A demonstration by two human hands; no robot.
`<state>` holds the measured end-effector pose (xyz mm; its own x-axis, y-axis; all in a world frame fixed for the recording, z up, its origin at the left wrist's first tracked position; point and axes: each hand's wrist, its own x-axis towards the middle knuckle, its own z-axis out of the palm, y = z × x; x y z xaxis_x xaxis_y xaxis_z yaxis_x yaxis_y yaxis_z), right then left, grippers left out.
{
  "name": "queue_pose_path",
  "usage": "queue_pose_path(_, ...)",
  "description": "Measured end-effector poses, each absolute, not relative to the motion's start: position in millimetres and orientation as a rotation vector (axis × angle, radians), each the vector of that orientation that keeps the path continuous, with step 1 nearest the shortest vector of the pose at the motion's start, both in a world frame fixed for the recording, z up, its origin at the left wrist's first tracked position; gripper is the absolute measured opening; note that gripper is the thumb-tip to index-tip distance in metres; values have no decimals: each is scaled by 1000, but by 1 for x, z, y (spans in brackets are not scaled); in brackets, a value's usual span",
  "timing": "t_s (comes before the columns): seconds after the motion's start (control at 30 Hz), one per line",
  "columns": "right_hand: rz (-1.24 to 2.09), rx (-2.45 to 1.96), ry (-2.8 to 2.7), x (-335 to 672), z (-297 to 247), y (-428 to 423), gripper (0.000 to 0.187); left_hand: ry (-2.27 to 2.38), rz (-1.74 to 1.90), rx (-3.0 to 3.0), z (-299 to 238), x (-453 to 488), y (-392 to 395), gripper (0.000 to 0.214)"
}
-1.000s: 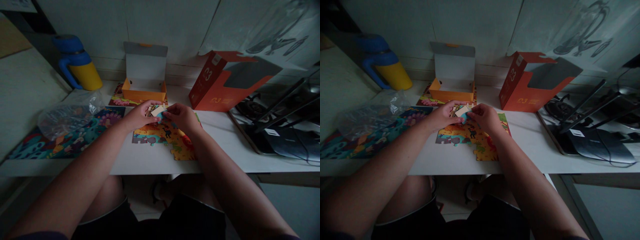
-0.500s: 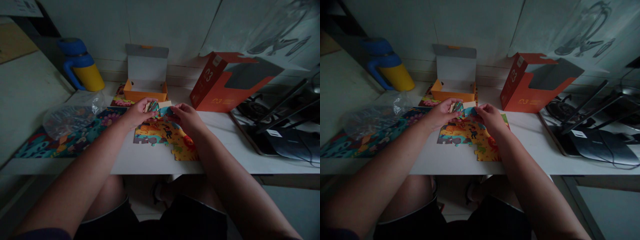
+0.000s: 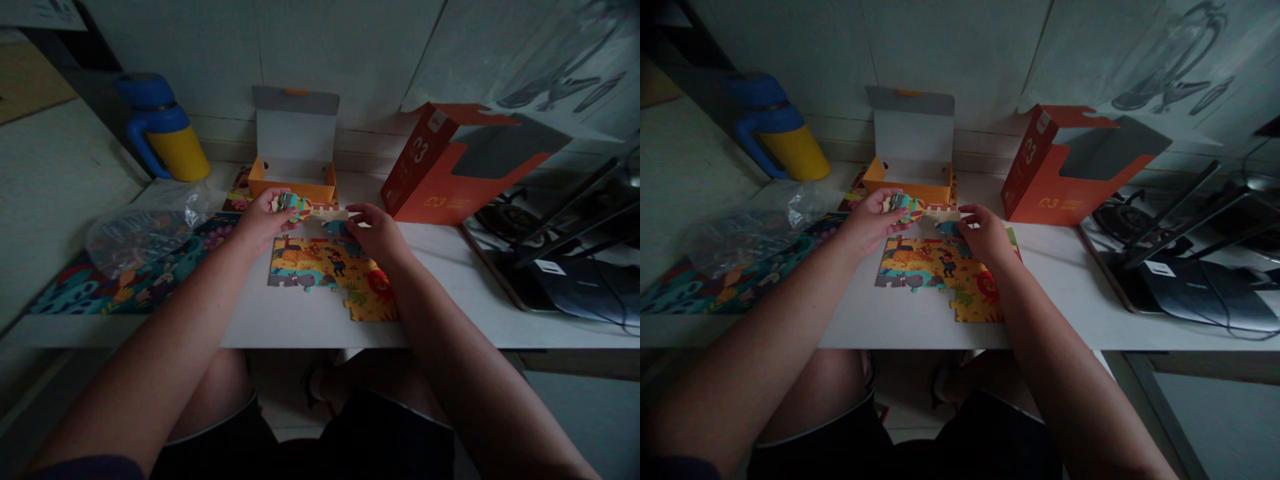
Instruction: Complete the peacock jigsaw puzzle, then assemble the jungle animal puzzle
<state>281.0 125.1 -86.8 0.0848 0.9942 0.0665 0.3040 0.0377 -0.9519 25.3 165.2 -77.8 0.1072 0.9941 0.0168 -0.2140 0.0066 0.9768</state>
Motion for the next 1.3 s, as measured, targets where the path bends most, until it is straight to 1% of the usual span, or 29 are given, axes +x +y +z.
queue_pose_path(0.17, 798, -1526, -1495, 288, -84, 126, 25, 973, 1223, 1092, -77, 25, 164, 45)
queue_pose_path(0.23, 719, -1548, -1509, 296, -81, 126, 29, 968, 1224, 1091, -78, 26, 165, 46)
queue_pose_path(0.37, 649, -1656, -1489, 309, -74, 125, 43, 965, 1218, 1102, -79, 26, 165, 48)
queue_pose_path(0.43, 647, -1691, -1512, 313, -75, 125, 45, 973, 1218, 1100, -79, 26, 166, 47)
queue_pose_path(0.53, 647, -1720, -1567, 316, -77, 125, 43, 982, 1217, 1090, -79, 25, 166, 46)
queue_pose_path(0.7, 491, -1776, -1701, 317, -80, 127, 37, 980, 1223, 1091, -80, 25, 167, 46)
queue_pose_path(1.13, 322, -1865, -1840, 310, -78, 126, 37, 988, 1212, 1083, -78, 25, 167, 46)
queue_pose_path(1.3, 211, -1860, -1946, 310, -81, 127, 25, 990, 1210, 1090, -79, 25, 166, 47)
